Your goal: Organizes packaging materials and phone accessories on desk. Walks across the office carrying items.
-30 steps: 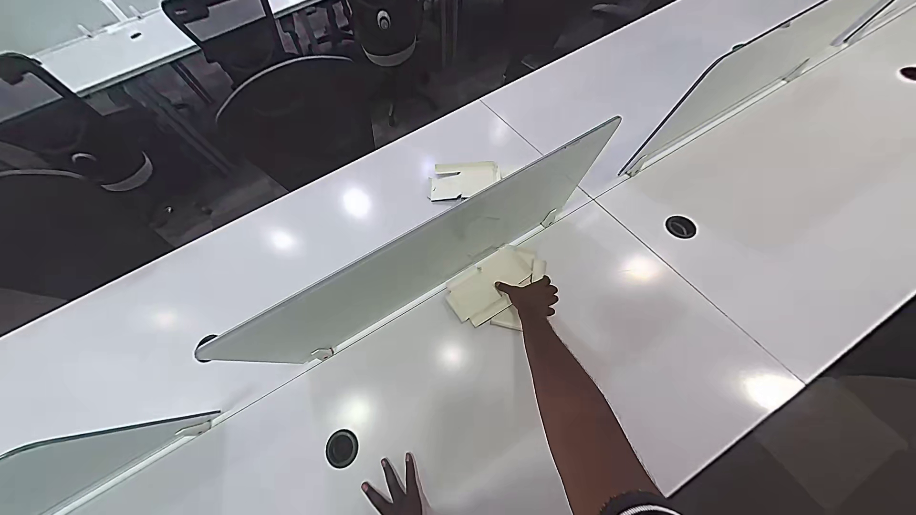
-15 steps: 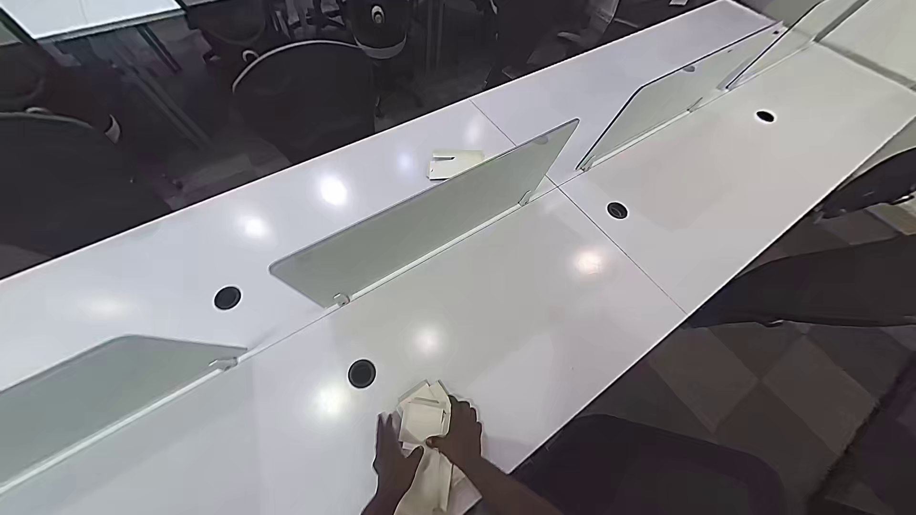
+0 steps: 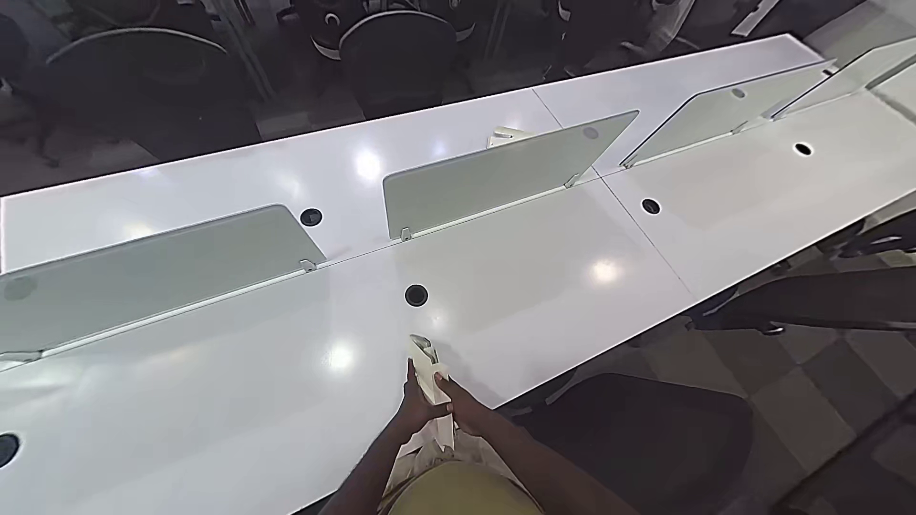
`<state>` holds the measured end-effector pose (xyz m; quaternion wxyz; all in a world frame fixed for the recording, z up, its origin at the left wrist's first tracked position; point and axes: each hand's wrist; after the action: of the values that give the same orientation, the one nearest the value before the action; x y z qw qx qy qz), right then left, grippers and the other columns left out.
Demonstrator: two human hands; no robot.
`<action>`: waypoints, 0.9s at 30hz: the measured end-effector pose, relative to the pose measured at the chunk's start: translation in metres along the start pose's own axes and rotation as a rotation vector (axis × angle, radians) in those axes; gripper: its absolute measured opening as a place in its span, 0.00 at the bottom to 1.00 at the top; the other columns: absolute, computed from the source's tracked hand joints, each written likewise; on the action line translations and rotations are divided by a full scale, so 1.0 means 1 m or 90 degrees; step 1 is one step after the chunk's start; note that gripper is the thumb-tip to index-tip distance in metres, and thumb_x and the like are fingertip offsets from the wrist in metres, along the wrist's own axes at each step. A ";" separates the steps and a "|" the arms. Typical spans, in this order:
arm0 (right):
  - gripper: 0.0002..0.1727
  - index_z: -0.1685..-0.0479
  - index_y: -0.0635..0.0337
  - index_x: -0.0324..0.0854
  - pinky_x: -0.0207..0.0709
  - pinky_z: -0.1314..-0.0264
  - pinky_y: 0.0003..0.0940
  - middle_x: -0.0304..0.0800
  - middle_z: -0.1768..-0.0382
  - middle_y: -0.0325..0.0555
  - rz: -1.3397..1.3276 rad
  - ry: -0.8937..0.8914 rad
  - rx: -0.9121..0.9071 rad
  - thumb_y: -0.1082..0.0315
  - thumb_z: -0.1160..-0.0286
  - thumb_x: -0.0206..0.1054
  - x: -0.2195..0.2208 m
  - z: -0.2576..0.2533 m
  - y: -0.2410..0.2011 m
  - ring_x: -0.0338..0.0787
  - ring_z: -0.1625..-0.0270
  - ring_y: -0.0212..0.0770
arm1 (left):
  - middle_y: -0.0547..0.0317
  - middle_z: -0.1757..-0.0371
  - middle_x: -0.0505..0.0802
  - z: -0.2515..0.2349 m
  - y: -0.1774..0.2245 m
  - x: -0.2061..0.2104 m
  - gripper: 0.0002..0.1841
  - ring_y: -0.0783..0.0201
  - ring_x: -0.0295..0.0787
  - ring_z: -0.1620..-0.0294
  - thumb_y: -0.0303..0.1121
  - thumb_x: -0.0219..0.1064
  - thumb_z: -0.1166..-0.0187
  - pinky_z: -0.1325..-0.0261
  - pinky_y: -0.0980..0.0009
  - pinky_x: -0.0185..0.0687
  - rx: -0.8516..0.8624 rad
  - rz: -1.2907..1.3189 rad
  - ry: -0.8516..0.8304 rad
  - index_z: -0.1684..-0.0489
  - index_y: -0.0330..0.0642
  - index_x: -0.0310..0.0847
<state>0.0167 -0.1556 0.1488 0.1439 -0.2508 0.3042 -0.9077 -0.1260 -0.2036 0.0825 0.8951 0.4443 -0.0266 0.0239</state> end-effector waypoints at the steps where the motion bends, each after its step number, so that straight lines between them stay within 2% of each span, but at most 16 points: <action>1: 0.41 0.04 0.53 0.40 0.74 0.20 0.46 0.68 0.16 0.54 0.006 -0.024 -0.017 0.40 0.10 0.43 0.010 0.009 -0.016 0.76 0.19 0.43 | 0.27 0.11 0.53 0.008 0.017 -0.007 0.88 0.43 0.64 0.14 0.45 0.93 0.66 0.19 0.50 0.72 0.034 0.041 -0.033 0.06 0.51 0.09; 3: 0.47 0.03 0.48 0.37 0.75 0.23 0.49 0.64 0.13 0.50 0.058 -0.079 -0.081 0.34 0.17 0.47 0.028 0.020 -0.042 0.74 0.18 0.42 | 0.37 0.11 0.61 0.027 0.050 -0.023 0.80 0.52 0.72 0.18 0.49 0.88 0.56 0.24 0.54 0.78 0.085 0.128 -0.088 0.05 0.49 0.15; 4: 0.53 0.02 0.47 0.34 0.76 0.23 0.49 0.58 0.10 0.48 0.115 -0.109 -0.123 0.29 0.22 0.50 0.036 0.025 -0.052 0.71 0.15 0.42 | 0.45 0.17 0.72 0.037 0.061 -0.030 0.76 0.58 0.79 0.25 0.56 0.87 0.53 0.29 0.57 0.83 0.108 0.182 -0.100 0.05 0.46 0.23; 5: 0.57 0.02 0.49 0.32 0.77 0.22 0.48 0.56 0.09 0.50 0.180 -0.123 -0.173 0.26 0.24 0.51 0.045 0.030 -0.059 0.71 0.15 0.41 | 0.51 0.28 0.82 0.048 0.071 -0.033 0.71 0.63 0.86 0.34 0.62 0.85 0.52 0.35 0.60 0.87 0.122 0.241 -0.094 0.09 0.41 0.35; 7: 0.54 0.03 0.57 0.40 0.71 0.17 0.46 0.61 0.11 0.58 0.314 -0.057 -0.259 0.37 0.21 0.61 0.064 0.036 -0.060 0.71 0.15 0.44 | 0.61 0.48 0.92 0.072 0.089 -0.036 0.60 0.70 0.91 0.48 0.69 0.83 0.55 0.43 0.68 0.89 0.135 0.355 -0.067 0.23 0.39 0.59; 8: 0.55 0.03 0.56 0.46 0.69 0.16 0.50 0.63 0.12 0.58 0.399 0.008 -0.281 0.39 0.26 0.68 0.072 0.038 -0.057 0.70 0.15 0.48 | 0.62 0.52 0.93 0.083 0.092 -0.038 0.57 0.71 0.92 0.51 0.70 0.84 0.56 0.44 0.68 0.89 0.132 0.408 -0.063 0.29 0.39 0.65; 10: 0.60 0.03 0.42 0.50 0.62 0.22 0.69 0.51 0.07 0.53 0.536 0.104 -0.248 0.32 0.39 0.74 0.085 0.045 -0.054 0.58 0.11 0.61 | 0.62 0.56 0.95 0.099 0.093 -0.039 0.49 0.68 0.94 0.53 0.68 0.86 0.57 0.45 0.66 0.91 0.140 0.505 -0.079 0.39 0.43 0.75; 11: 0.60 0.04 0.36 0.51 0.60 0.24 0.73 0.47 0.05 0.52 0.573 0.126 -0.231 0.29 0.43 0.74 0.091 0.049 -0.054 0.54 0.10 0.64 | 0.62 0.55 0.96 0.105 0.090 -0.040 0.44 0.67 0.94 0.52 0.66 0.86 0.55 0.44 0.64 0.91 0.160 0.537 -0.100 0.42 0.45 0.78; 14: 0.59 0.04 0.30 0.50 0.56 0.26 0.72 0.38 0.04 0.52 0.656 0.132 -0.235 0.23 0.43 0.68 0.105 0.062 -0.047 0.48 0.09 0.65 | 0.62 0.55 0.97 0.117 0.084 -0.040 0.33 0.68 0.95 0.51 0.62 0.84 0.48 0.43 0.65 0.91 0.233 0.586 -0.123 0.48 0.51 0.86; 16: 0.59 0.03 0.30 0.48 0.52 0.23 0.73 0.38 0.04 0.52 0.712 0.112 -0.265 0.18 0.40 0.60 0.114 0.070 -0.037 0.45 0.07 0.63 | 0.64 0.52 0.98 0.122 0.083 -0.043 0.24 0.70 0.94 0.48 0.58 0.80 0.38 0.39 0.68 0.89 0.317 0.602 -0.140 0.48 0.56 0.91; 17: 0.57 0.04 0.33 0.51 0.52 0.22 0.74 0.43 0.04 0.53 0.721 0.109 -0.286 0.18 0.38 0.57 0.118 0.072 -0.032 0.46 0.07 0.63 | 0.65 0.50 0.97 0.122 0.080 -0.045 0.23 0.71 0.94 0.46 0.57 0.78 0.35 0.38 0.69 0.88 0.349 0.597 -0.139 0.48 0.56 0.91; 19: 0.51 0.09 0.42 0.64 0.56 0.22 0.71 0.55 0.08 0.54 0.657 0.106 -0.331 0.26 0.33 0.62 0.122 0.073 -0.023 0.56 0.10 0.61 | 0.65 0.55 0.98 0.128 0.080 -0.047 0.24 0.71 0.95 0.51 0.59 0.81 0.39 0.42 0.69 0.90 0.328 0.580 -0.085 0.52 0.55 0.91; 20: 0.48 0.12 0.47 0.69 0.59 0.21 0.68 0.60 0.10 0.54 0.612 0.093 -0.349 0.31 0.32 0.66 0.121 0.072 -0.020 0.61 0.12 0.60 | 0.66 0.57 0.97 0.133 0.081 -0.047 0.29 0.71 0.95 0.53 0.61 0.82 0.44 0.44 0.69 0.90 0.296 0.563 -0.044 0.52 0.52 0.87; 22: 0.44 0.18 0.56 0.75 0.67 0.18 0.54 0.70 0.15 0.57 0.533 0.047 -0.394 0.39 0.31 0.72 0.117 0.069 -0.020 0.69 0.15 0.54 | 0.65 0.56 0.95 0.137 0.081 -0.051 0.45 0.71 0.93 0.53 0.69 0.82 0.51 0.44 0.69 0.90 0.248 0.514 0.006 0.42 0.43 0.75; 24: 0.42 0.20 0.63 0.75 0.76 0.23 0.42 0.73 0.18 0.60 0.462 -0.014 -0.426 0.45 0.31 0.75 0.112 0.068 -0.022 0.76 0.19 0.48 | 0.64 0.52 0.92 0.139 0.078 -0.056 0.58 0.72 0.91 0.49 0.74 0.80 0.55 0.41 0.69 0.88 0.226 0.475 0.014 0.31 0.37 0.64; 27: 0.41 0.20 0.69 0.72 0.86 0.31 0.35 0.71 0.18 0.60 0.371 -0.080 -0.413 0.53 0.30 0.79 0.110 0.072 -0.027 0.83 0.24 0.42 | 0.62 0.52 0.93 0.142 0.075 -0.061 0.58 0.70 0.92 0.51 0.68 0.85 0.56 0.43 0.68 0.90 0.233 0.465 -0.001 0.29 0.36 0.62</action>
<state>-0.0390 -0.2146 0.2561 0.3258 -0.2418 0.6223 -0.6694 -0.1959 -0.2722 0.2236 0.7340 0.5575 -0.1788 0.3441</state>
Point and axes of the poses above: each hand's wrist, its own z-axis away from the middle knuckle, its own x-axis out of the palm, y = z × x
